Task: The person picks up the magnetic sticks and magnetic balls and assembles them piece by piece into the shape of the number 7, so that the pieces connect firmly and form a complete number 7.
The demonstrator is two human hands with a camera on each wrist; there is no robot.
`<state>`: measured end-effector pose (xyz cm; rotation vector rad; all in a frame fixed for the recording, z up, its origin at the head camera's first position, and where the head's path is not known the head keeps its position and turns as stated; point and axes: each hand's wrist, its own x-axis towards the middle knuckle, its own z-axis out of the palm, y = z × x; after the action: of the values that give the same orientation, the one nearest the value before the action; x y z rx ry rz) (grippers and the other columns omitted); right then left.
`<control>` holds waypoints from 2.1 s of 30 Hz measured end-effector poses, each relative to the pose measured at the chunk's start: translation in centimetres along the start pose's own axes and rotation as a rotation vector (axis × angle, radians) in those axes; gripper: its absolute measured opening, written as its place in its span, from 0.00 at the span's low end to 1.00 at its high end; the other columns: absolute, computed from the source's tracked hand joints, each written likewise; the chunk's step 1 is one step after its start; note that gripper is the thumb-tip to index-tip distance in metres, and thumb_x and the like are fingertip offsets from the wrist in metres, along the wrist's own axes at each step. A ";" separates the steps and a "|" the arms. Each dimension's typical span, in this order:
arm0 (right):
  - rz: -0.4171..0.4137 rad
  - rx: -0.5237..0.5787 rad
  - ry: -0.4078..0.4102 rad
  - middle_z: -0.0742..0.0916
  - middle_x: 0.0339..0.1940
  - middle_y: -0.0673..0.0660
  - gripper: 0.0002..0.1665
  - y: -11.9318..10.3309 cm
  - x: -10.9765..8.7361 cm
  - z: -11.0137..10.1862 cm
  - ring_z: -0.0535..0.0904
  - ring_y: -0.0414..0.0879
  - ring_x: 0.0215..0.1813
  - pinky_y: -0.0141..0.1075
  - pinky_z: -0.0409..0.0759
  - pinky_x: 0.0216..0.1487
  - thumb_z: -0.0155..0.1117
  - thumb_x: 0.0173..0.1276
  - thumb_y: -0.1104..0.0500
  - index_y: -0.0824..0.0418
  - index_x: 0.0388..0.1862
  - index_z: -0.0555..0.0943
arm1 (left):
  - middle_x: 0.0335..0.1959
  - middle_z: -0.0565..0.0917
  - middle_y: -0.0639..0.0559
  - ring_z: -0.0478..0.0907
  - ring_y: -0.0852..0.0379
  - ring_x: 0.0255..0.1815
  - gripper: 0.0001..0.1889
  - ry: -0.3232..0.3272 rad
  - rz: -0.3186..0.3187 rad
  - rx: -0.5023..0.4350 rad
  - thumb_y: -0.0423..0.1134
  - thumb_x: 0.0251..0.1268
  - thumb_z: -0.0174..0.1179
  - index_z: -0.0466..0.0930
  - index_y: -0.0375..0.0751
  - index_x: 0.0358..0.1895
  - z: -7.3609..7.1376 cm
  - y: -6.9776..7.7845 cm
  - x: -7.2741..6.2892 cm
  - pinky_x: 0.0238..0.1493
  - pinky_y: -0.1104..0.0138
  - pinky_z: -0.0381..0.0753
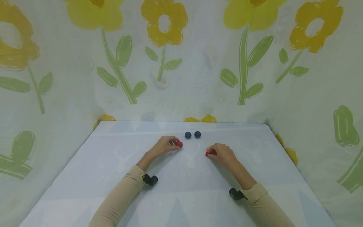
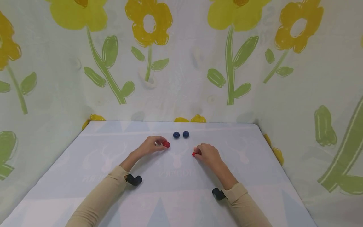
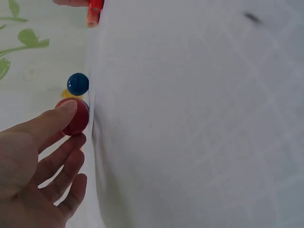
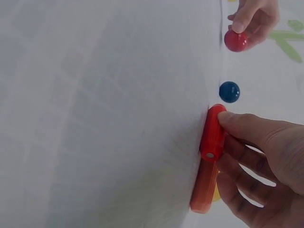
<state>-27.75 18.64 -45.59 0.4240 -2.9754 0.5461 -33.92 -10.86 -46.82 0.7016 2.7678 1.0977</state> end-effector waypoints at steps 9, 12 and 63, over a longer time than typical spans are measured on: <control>0.014 -0.003 -0.003 0.82 0.26 0.49 0.06 -0.1 0.0 0.0 0.72 0.42 0.29 0.35 0.74 0.36 0.73 0.60 0.56 0.57 0.34 0.87 | 0.42 0.86 0.53 0.77 0.59 0.41 0.18 -0.038 0.033 0.017 0.42 0.59 0.70 0.83 0.45 0.53 0.1 -0.5 -0.2 0.43 0.69 0.76; 0.021 -0.003 -0.005 0.82 0.26 0.49 0.06 -0.2 -0.1 0.1 0.72 0.42 0.29 0.35 0.74 0.36 0.73 0.60 0.56 0.57 0.34 0.87 | 0.42 0.87 0.52 0.77 0.59 0.41 0.18 -0.043 0.039 0.018 0.42 0.59 0.70 0.83 0.45 0.53 0.1 -0.6 -0.3 0.43 0.69 0.77; 0.005 -0.088 0.000 0.82 0.29 0.52 0.13 -0.2 0.0 0.6 0.73 0.43 0.31 0.37 0.78 0.37 0.76 0.56 0.58 0.60 0.38 0.84 | 0.46 0.86 0.51 0.78 0.59 0.41 0.18 -0.101 -0.024 0.035 0.42 0.61 0.68 0.83 0.44 0.54 -0.2 0.6 0.0 0.43 0.70 0.78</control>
<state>-27.68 18.29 -46.10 0.4096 -2.9870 0.4139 -33.74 -10.64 -46.29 0.7051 2.7086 0.9835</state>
